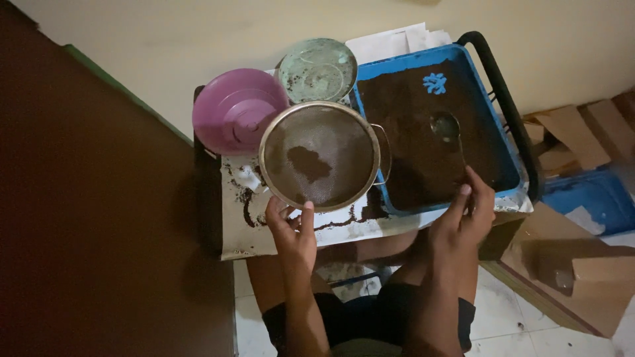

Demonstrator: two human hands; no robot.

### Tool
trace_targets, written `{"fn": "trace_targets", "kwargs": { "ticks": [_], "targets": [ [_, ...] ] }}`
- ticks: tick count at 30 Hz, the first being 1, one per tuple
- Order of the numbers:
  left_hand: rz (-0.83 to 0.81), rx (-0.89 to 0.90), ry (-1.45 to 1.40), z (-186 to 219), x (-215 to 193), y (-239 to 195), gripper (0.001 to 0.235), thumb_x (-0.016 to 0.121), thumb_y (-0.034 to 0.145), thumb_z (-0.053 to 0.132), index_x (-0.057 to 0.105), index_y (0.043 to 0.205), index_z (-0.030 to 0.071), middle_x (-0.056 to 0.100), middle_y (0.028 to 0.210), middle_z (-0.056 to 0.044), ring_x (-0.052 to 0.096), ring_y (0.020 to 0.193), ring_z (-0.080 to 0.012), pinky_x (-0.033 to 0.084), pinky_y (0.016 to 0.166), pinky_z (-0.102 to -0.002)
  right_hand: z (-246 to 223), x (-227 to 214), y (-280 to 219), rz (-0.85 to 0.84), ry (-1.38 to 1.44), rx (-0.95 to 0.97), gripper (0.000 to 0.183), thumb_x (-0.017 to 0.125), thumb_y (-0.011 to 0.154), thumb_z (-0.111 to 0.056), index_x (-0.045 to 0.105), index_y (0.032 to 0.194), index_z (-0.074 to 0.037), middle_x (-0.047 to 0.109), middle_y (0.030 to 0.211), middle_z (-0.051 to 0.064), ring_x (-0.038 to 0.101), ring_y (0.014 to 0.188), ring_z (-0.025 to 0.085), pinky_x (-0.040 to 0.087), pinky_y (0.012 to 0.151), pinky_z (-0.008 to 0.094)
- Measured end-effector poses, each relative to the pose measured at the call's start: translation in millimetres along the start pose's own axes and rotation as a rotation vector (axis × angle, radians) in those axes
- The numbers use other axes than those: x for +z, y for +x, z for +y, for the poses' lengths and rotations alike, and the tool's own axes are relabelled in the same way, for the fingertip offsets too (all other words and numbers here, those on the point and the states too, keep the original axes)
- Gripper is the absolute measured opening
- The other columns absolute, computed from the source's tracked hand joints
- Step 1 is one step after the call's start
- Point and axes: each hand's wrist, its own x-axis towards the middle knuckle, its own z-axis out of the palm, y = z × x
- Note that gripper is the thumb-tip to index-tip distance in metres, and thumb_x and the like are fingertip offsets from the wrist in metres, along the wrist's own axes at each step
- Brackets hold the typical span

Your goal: The person is using a ladle to transfer ground coffee from a large tray into a sieve, then sifting the grounds into a container below.

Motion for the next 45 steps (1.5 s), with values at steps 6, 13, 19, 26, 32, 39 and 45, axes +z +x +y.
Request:
{"fn": "trace_targets", "kwargs": {
  "ticks": [6, 13, 19, 26, 32, 39, 45],
  "targets": [
    [-0.021, 0.015, 0.038, -7.1, -1.4, 2.9, 0.067, 0.071, 0.096, 0.021, 0.031, 0.148, 0.007, 0.037, 0.147, -0.026, 0.050, 0.135, -0.0468, 0.046, 0.105, -0.064, 47.5, 17.6, -4.1, -0.014, -0.030, -0.048, 0.025, 0.050, 0.111, 0.003, 0.068, 0.127, 0.009, 0.066, 0.104, 0.027, 0.067, 0.096, 0.042, 0.050, 0.091, 0.048],
    [-0.027, -0.006, 0.068, 23.9, -0.5, -2.6, 0.062, 0.068, 0.097, 0.022, 0.033, 0.145, 0.004, 0.039, 0.143, -0.027, 0.048, 0.136, -0.0482, 0.046, 0.106, -0.063, 39.7, 45.4, 28.7, -0.207, -0.180, -0.044, 0.023, 0.053, 0.110, 0.002, 0.068, 0.127, 0.000, 0.067, 0.103, 0.020, 0.066, 0.100, 0.040, 0.039, 0.092, 0.044],
    [-0.013, -0.010, 0.072, 15.9, -1.7, -0.4, 0.064, 0.071, 0.096, 0.024, 0.034, 0.146, 0.006, 0.042, 0.143, -0.027, 0.050, 0.135, -0.0471, 0.047, 0.106, -0.061, 48.7, 56.2, 23.0, -0.233, -0.252, -0.008, 0.020, 0.057, 0.111, -0.003, 0.070, 0.125, -0.009, 0.070, 0.106, 0.010, 0.065, 0.102, 0.030, 0.033, 0.090, 0.042],
    [-0.035, -0.013, 0.074, 19.0, -2.3, -0.1, 0.067, 0.072, 0.096, 0.024, 0.032, 0.147, 0.006, 0.040, 0.144, -0.027, 0.048, 0.138, -0.0467, 0.046, 0.108, -0.061, 38.1, 48.3, 26.4, -0.227, -0.206, 0.072, 0.020, 0.052, 0.114, -0.008, 0.067, 0.127, -0.015, 0.066, 0.103, 0.004, 0.063, 0.098, 0.024, 0.033, 0.092, 0.039],
    [-0.041, -0.023, 0.054, 23.9, -5.1, -1.6, 0.068, 0.070, 0.096, 0.020, 0.029, 0.147, 0.001, 0.036, 0.147, -0.032, 0.045, 0.138, -0.0517, 0.043, 0.108, -0.066, 56.2, 40.6, 20.1, -0.181, -0.063, 0.043, 0.022, 0.053, 0.112, -0.004, 0.069, 0.127, -0.009, 0.069, 0.101, 0.012, 0.066, 0.092, 0.029, 0.042, 0.092, 0.044],
    [-0.047, -0.030, 0.053, 29.9, -5.1, -3.2, 0.070, 0.070, 0.096, 0.024, 0.030, 0.149, 0.003, 0.038, 0.146, -0.030, 0.047, 0.138, -0.0486, 0.046, 0.107, -0.061, 16.5, 25.0, 23.9, -0.111, 0.162, 0.110, 0.025, 0.047, 0.114, -0.007, 0.067, 0.128, -0.001, 0.072, 0.109, 0.022, 0.072, 0.102, 0.032, 0.051, 0.097, 0.045],
    [-0.029, -0.049, 0.066, 27.5, -4.1, -2.5, 0.069, 0.070, 0.095, 0.023, 0.031, 0.148, 0.002, 0.040, 0.147, -0.031, 0.047, 0.138, -0.0492, 0.046, 0.106, -0.060, -9.3, 14.8, 23.4, -0.083, 0.356, 0.095, 0.026, 0.044, 0.114, -0.006, 0.061, 0.129, 0.006, 0.067, 0.114, 0.027, 0.069, 0.106, 0.036, 0.053, 0.099, 0.050]
  ]
}}
